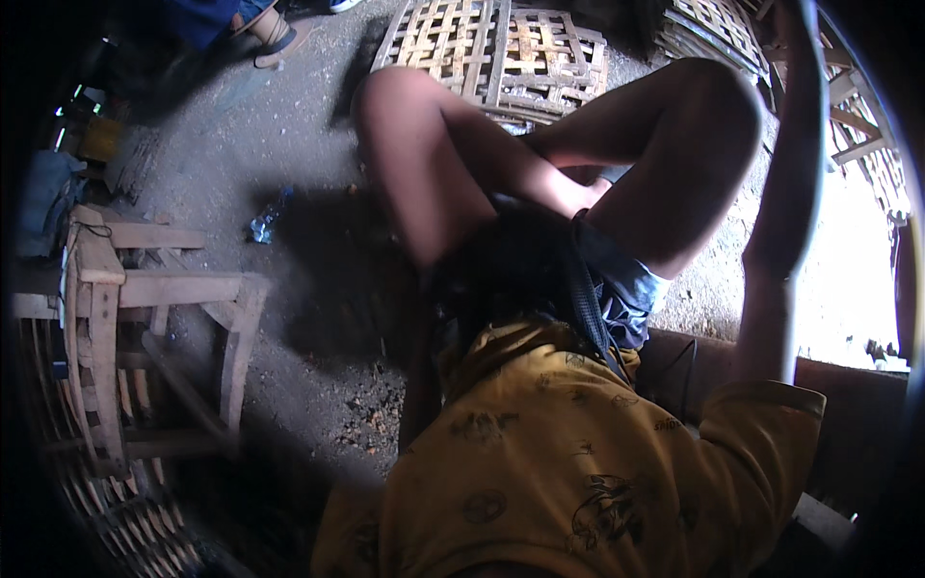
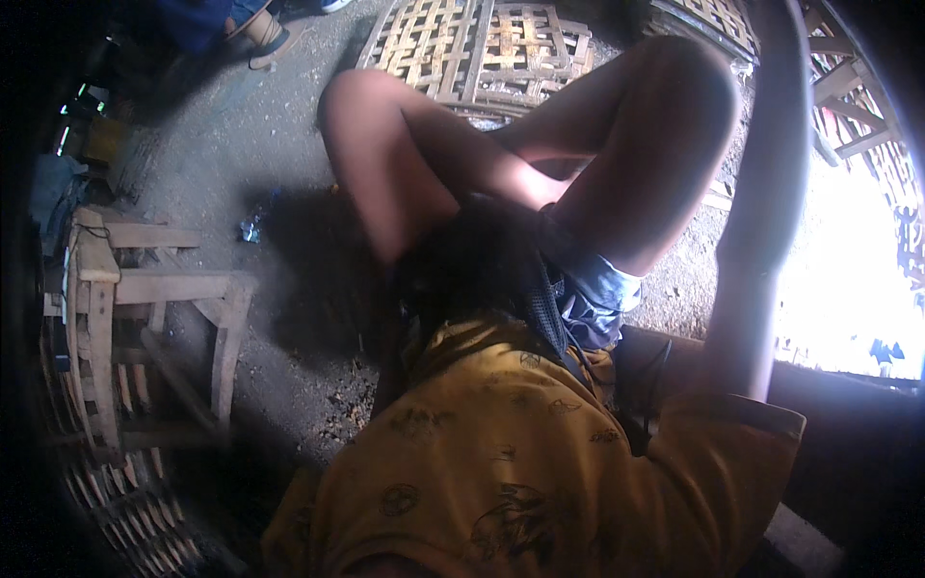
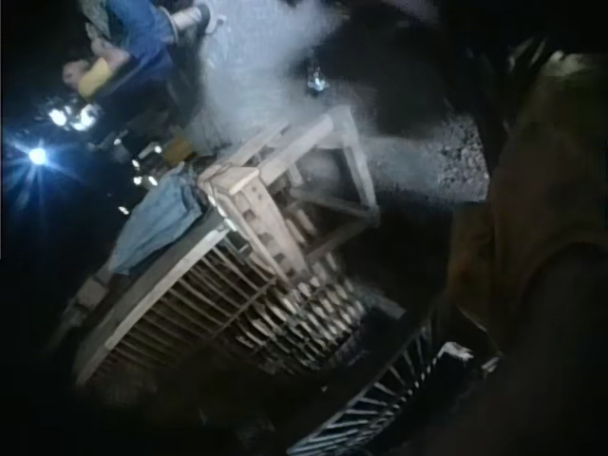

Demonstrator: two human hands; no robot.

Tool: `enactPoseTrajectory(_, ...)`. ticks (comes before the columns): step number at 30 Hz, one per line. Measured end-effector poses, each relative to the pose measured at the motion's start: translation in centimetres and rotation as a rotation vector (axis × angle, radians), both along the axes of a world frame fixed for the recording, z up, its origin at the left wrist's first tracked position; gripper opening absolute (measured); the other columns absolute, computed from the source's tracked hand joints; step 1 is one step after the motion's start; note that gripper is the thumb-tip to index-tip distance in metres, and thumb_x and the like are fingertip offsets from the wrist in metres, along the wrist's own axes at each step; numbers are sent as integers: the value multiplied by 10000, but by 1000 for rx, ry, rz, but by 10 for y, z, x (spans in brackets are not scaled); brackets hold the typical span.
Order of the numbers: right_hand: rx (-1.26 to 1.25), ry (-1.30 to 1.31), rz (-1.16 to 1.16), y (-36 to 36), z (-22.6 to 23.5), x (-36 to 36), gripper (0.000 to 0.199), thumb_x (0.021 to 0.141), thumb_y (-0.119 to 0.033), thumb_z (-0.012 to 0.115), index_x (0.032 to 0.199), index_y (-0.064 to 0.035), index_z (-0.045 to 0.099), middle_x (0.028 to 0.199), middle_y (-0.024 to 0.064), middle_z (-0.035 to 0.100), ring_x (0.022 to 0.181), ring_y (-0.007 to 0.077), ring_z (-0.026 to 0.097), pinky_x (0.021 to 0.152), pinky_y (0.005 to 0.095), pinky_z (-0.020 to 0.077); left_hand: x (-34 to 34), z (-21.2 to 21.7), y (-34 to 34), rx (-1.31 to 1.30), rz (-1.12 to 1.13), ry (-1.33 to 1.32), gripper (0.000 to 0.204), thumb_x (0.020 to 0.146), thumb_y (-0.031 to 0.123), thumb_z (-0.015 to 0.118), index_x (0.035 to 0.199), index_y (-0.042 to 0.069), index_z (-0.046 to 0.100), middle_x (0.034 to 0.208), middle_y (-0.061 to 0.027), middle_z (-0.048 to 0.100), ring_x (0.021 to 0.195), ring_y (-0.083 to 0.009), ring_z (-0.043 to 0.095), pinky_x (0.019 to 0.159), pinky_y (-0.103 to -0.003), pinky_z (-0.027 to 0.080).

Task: The person sits on the floor and assembles a wooden lattice panel by hand. They pick up a plastic sheet, place it on the lattice, and then continue to adjust and fit the wooden pieces together.

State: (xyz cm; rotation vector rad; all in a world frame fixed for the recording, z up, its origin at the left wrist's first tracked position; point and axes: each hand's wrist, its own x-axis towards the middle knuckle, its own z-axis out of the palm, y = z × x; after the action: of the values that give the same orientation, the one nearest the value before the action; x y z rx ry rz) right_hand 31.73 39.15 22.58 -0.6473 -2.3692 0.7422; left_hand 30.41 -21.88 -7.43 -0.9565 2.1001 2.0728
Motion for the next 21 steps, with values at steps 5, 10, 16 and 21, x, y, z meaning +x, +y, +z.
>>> enactPoseTrajectory(5,157,-319,-30,-24,9,81,339,889,-200,750,1174,-17,731,1073,113,753,948,176,685,841,314,536,9,-12,-2,20,-38,-44,713,1014,385,625,1554,8,352,1577,-237,385,1438,-373,427,1160,-482,380)
enactPoseTrajectory(10,169,-521,0,-62,-7,123,334,884,-205,735,1167,-27,732,1086,119,747,967,195,686,851,334,539,10,-11,-39,-43,3,-34,710,1013,381,627,1553,7,355,1572,-236,395,1432,-369,435,1160,-477,382)
enactPoseTrajectory(16,231,-756,-102,-98,44,190,330,878,-211,717,1159,-39,733,1102,126,740,990,219,687,862,357,544,6,-27,1,15,-114,-85,708,1012,376,628,1552,6,358,1564,-236,406,1424,-365,445,1159,-471,384)
enactPoseTrajectory(21,276,-839,-25,-111,56,167,327,873,-216,702,1152,-49,734,1116,132,735,1010,238,687,872,376,547,-15,-26,8,-4,-136,-85,705,1012,371,630,1551,5,360,1559,-235,415,1418,-361,454,1159,-466,386)
